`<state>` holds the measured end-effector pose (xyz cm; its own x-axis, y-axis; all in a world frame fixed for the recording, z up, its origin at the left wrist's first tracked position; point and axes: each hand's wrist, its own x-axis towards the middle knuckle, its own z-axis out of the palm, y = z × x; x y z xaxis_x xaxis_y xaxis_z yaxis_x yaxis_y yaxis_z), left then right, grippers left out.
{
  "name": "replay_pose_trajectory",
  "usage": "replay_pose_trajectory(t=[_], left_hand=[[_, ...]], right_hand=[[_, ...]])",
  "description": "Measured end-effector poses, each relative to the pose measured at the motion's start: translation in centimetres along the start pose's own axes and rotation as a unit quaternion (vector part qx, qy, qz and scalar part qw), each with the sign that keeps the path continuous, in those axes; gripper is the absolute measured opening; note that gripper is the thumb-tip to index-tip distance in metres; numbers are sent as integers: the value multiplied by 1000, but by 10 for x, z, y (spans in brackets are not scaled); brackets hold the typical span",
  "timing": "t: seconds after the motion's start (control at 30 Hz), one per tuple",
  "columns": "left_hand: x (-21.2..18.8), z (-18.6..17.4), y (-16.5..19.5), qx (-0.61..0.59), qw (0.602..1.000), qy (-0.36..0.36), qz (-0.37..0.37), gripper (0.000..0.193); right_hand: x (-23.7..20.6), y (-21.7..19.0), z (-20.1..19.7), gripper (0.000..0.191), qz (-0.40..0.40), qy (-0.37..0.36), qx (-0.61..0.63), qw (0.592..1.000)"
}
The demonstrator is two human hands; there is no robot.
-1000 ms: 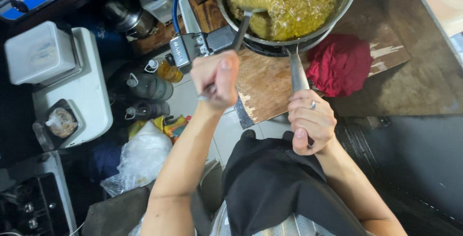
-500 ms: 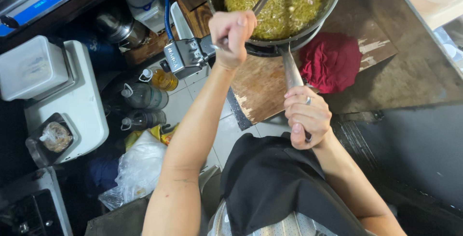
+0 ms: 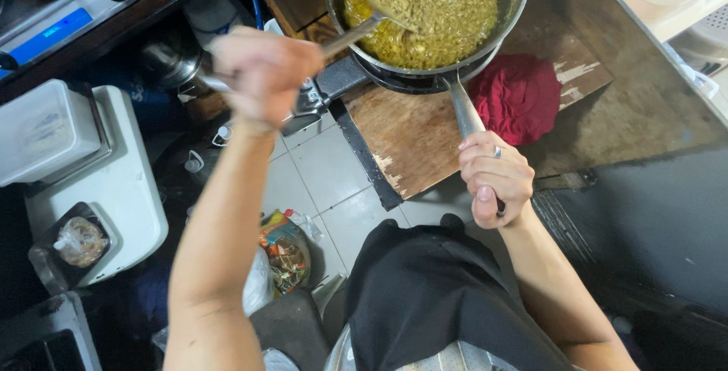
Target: The person stirs a thick greenish mixture in a pan on a stovetop with a spatula, holding the pan handle with the other hand. They then carry a pot lid and a metal bowl to a small sink and wash them with a sponge under running water.
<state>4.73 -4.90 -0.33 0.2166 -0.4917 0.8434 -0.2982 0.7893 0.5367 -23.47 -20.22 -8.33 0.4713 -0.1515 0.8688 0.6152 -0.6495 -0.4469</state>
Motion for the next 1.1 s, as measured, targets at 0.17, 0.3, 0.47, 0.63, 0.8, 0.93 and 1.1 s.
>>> replay_pose_trajectory(t=[0.17,0.3,0.47,0.63,0.8,0.93,1.1], left_hand=[[-12,-47,54,-42,985,72,-153,50],[-28,-49,66,-18,978,83,-191,60],[-47,34,35,177,960,58,-207,46],[-75,101,-15,83,995,-37,-31,21],[-69,103,-65,147,989,-18,-28,22],[-56,92,-69,173,983,1,-64,21],[-69,70,-37,254,961,-28,-102,16]], right_hand=[[0,-1,-1,31,3,-7,-9,1000],[2,0,-2,29,-4,-16,-3,1000],[5,0,-3,27,-5,-30,-1,1000],[5,1,-5,24,-11,-40,8,999],[1,6,-5,21,-30,-36,3,999],[-1,7,-5,20,-22,-40,10,999],[-4,1,-9,21,-10,-58,-17,998]])
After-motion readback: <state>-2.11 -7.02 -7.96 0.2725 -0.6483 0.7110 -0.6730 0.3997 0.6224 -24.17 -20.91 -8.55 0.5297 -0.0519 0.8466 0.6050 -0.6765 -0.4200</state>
